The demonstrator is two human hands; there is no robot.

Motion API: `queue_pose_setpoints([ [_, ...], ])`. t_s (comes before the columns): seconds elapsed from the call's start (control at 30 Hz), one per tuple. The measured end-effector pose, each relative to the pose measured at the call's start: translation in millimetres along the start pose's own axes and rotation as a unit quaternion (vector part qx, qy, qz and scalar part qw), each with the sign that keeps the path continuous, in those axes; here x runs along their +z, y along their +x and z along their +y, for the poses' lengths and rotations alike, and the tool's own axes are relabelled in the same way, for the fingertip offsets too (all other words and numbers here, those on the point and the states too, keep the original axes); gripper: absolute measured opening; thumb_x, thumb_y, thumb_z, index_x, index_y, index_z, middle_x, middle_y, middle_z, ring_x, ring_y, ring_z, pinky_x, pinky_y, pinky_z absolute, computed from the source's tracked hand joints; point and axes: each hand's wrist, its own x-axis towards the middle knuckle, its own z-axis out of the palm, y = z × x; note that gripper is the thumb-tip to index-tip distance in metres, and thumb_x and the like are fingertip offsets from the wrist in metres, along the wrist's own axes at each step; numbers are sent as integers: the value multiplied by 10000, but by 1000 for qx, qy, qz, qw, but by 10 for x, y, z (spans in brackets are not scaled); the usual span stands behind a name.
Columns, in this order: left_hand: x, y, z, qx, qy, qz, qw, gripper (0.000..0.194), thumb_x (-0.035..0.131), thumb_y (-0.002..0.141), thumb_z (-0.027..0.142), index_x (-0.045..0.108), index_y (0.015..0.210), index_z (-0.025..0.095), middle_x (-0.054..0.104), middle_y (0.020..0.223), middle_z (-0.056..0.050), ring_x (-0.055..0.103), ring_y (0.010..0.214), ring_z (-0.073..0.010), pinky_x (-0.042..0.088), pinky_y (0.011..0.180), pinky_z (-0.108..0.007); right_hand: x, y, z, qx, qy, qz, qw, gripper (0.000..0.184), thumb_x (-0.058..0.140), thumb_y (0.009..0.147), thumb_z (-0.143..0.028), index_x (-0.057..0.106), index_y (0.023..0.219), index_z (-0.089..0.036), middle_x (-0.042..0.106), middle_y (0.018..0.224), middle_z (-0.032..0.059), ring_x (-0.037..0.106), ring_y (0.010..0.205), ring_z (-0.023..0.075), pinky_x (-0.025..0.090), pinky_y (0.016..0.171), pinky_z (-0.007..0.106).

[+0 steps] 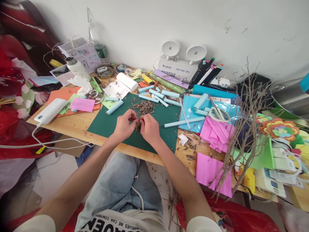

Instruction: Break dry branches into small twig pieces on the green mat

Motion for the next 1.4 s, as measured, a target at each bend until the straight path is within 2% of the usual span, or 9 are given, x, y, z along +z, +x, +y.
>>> queue_pose_setpoints([
  [0.13,33,14,-58,-64,-145,-8,987,182,647,769,218,478,835,210,671,764,6,655,739,-151,484,688,-262,-11,38,17,113,141,-17,983,127,496,888,-246,576,800,-201,592,704,3,532,620,149,419,607,271],
  [0.23,16,40,-114,-90,-223,-8,971,245,708,738,275,493,827,197,672,762,2,649,731,-142,489,691,-258,-18,66,49,161,231,-30,959,142,518,873,-304,586,804,-200,577,647,-18,536,576,140,439,584,263],
  [0.47,-80,65,-131,-144,-310,5,940,335,815,656,321,647,893,154,741,861,-68,699,856,-197,534,844,-332,-43,66,-9,103,204,14,973,132,630,832,-295,716,881,-207,709,860,41,654,745,175,550,702,302],
  [0.6,-83,51,-143,-165,-293,-4,942,344,819,652,329,681,912,151,741,813,-59,701,797,-195,555,802,-331,-46,48,-36,46,188,16,981,205,623,860,-257,723,1036,-224,715,938,46,669,779,161,570,718,292],
  [0.77,-62,50,-208,-163,-239,-29,957,245,772,694,319,675,853,160,728,754,-43,695,735,-185,560,726,-304,-10,35,45,-38,113,31,992,174,569,925,-242,740,937,-213,733,926,63,681,835,170,548,801,310],
  [0.97,-48,15,-224,-126,-174,-24,976,199,715,743,313,660,871,171,713,767,-38,687,744,-179,552,704,-292,-5,15,100,-66,14,-10,998,241,477,973,-261,709,925,-219,710,905,76,646,839,189,518,780,323],
  [1.13,-12,-70,-111,-55,-55,4,997,57,619,798,196,629,854,194,701,790,-12,667,725,-151,516,683,-259,-30,-19,32,-90,-86,-35,992,232,458,957,-222,673,874,-201,678,865,90,612,845,203,470,743,308],
  [1.3,11,-125,-26,25,75,13,997,123,524,844,128,610,889,201,697,853,-25,642,775,-159,496,757,-291,-59,-2,-27,-43,-34,-3,999,165,478,899,-174,630,837,-189,651,826,73,599,781,193,468,706,301],
  [1.4,-18,-114,-56,33,58,35,997,96,528,864,163,615,872,201,697,866,-29,644,806,-162,506,789,-294,-91,40,-8,18,50,14,998,129,510,871,-170,630,827,-189,650,791,44,598,694,161,487,659,276],
])
